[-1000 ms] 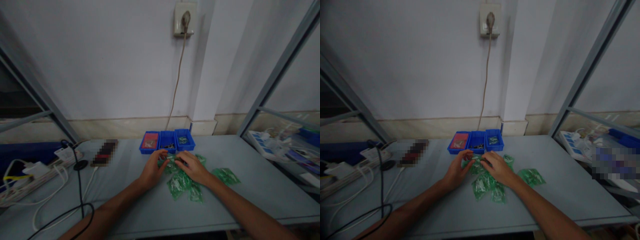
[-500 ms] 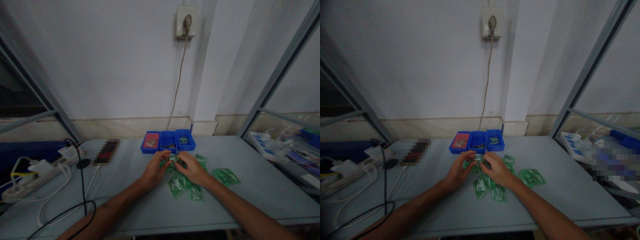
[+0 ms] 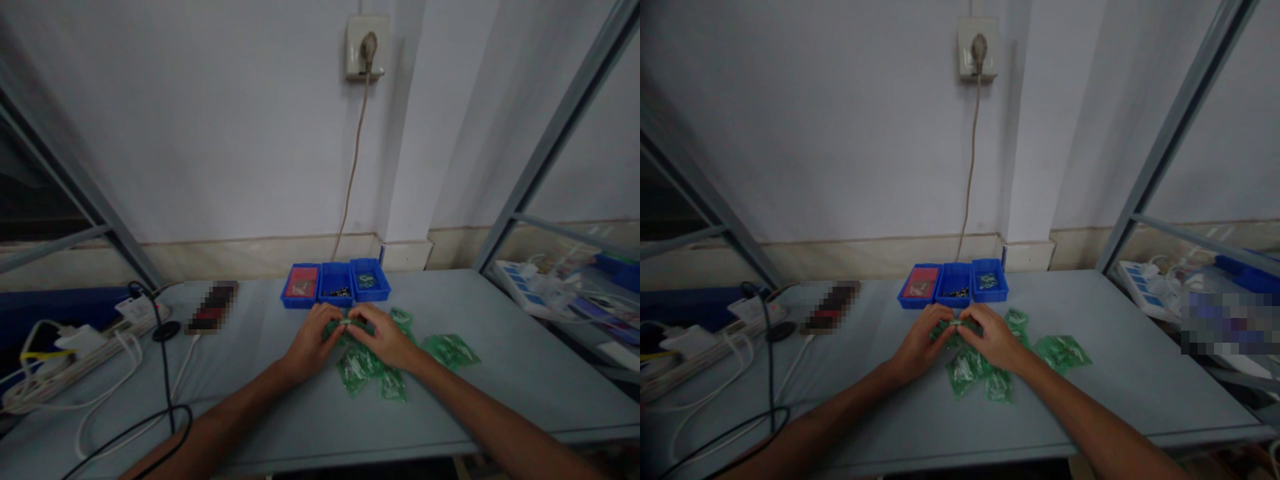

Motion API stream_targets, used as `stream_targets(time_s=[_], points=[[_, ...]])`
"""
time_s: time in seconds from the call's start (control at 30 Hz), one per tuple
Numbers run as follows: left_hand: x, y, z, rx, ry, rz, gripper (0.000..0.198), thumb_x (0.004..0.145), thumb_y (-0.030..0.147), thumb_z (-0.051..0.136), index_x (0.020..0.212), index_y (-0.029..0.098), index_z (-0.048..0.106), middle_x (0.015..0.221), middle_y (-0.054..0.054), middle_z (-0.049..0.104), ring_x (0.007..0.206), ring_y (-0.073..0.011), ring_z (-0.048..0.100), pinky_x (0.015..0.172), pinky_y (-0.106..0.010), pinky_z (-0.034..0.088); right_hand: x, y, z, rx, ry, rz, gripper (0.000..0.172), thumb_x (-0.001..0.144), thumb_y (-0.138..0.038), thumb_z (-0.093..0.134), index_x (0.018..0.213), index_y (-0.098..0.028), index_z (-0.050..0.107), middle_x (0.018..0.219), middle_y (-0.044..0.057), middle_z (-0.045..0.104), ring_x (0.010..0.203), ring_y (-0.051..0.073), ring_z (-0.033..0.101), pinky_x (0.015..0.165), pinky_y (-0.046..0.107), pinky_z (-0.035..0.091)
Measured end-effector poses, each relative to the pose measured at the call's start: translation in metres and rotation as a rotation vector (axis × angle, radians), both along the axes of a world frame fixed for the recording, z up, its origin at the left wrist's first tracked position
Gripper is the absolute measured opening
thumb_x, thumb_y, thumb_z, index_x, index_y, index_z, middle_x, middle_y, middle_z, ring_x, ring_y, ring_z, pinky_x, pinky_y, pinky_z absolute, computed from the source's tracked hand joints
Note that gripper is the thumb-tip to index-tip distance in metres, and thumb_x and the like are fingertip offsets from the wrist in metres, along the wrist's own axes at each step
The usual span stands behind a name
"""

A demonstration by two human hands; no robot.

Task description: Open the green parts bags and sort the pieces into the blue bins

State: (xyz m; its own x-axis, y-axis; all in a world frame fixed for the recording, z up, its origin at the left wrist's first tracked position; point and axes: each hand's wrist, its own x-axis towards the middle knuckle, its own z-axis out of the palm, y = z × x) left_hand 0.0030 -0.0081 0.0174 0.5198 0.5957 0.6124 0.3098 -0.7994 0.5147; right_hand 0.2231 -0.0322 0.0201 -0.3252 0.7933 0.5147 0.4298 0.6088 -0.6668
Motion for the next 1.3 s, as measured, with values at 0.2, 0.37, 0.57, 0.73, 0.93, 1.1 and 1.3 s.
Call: stream_targets(time_s=[0.2,0.37,0.57,0.73,0.93,1.1,1.3], points=[[0.000,-0.003,0.000,-0.035,0.028,-0.002,0.018,0.109,0.034,0.050,0.107,0.022,0.063,0.104,-0.007,0.069,0.098,-0.0221,0.062,0.094,-0.038,0.048,-0.002,-0.003,0.004,-0.001,-0.013,0.023,0.021,0.105,-0.038,0.057,0.094,-0.024,0.068,0.090,0.002,0.067,0.087,0.022,0.062,0.081,0.033,0.047],[0.000,-0.002,-0.003,-0.055,0.040,0.024,0.017,0.110,0.034,0.048,0.111,0.022,0.060,0.103,-0.006,0.066,0.097,-0.0216,0.060,0.091,-0.037,0.048,-0.004,-0.002,0.000,-0.064,0.059,0.002,0.021,0.103,-0.039,0.060,0.091,-0.023,0.065,0.084,0.000,0.062,0.080,0.019,0.058,0.074,0.029,0.045],[-0.001,0.000,-0.007,-0.032,0.038,0.032,0.018,0.111,0.034,0.047,0.109,0.022,0.060,0.102,-0.006,0.065,0.096,-0.0214,0.059,0.089,-0.036,0.048,-0.005,-0.001,-0.003,-0.081,0.043,-0.009,0.027,0.104,-0.040,0.059,0.083,-0.022,0.058,0.080,-0.002,0.055,0.077,0.018,0.053,0.072,0.028,0.042],[-0.001,0.000,-0.005,-0.055,0.046,0.049,0.023,0.111,0.035,0.045,0.104,0.022,0.062,0.098,-0.005,0.065,0.093,-0.0214,0.058,0.087,-0.036,0.047,-0.006,-0.005,-0.001,-0.105,0.124,-0.008,0.013,0.101,-0.036,0.064,0.107,-0.025,0.059,0.091,-0.001,0.060,0.083,0.019,0.057,0.078,0.030,0.045],[0.000,0.003,-0.011,-0.140,-0.025,0.118,0.017,0.108,0.035,0.052,0.109,0.021,0.063,0.099,-0.005,0.066,0.093,-0.0212,0.062,0.087,-0.035,0.050,-0.002,-0.003,0.003,-0.068,0.102,0.033,0.021,0.104,-0.020,0.050,0.100,-0.025,0.069,0.098,0.003,0.070,0.097,0.024,0.062,0.091,0.037,0.046],[0.001,0.004,-0.016,-0.184,-0.104,0.158,0.030,0.107,0.029,0.052,0.137,0.023,0.052,0.113,-0.007,0.067,0.100,-0.0210,0.065,0.091,-0.036,0.053,0.000,0.001,-0.001,-0.054,0.087,-0.018,0.032,0.093,-0.007,0.051,0.109,-0.025,0.073,0.102,0.003,0.072,0.096,0.024,0.060,0.089,0.036,0.045],[0.000,0.003,-0.011,-0.032,-0.013,0.072,0.027,0.103,0.013,0.051,0.127,0.023,0.057,0.121,-0.009,0.065,0.110,-0.0229,0.062,0.099,-0.038,0.052,0.000,0.000,0.000,-0.037,0.099,-0.046,0.016,0.099,-0.022,0.063,0.110,-0.026,0.074,0.103,0.003,0.071,0.092,0.023,0.060,0.087,0.035,0.046]])
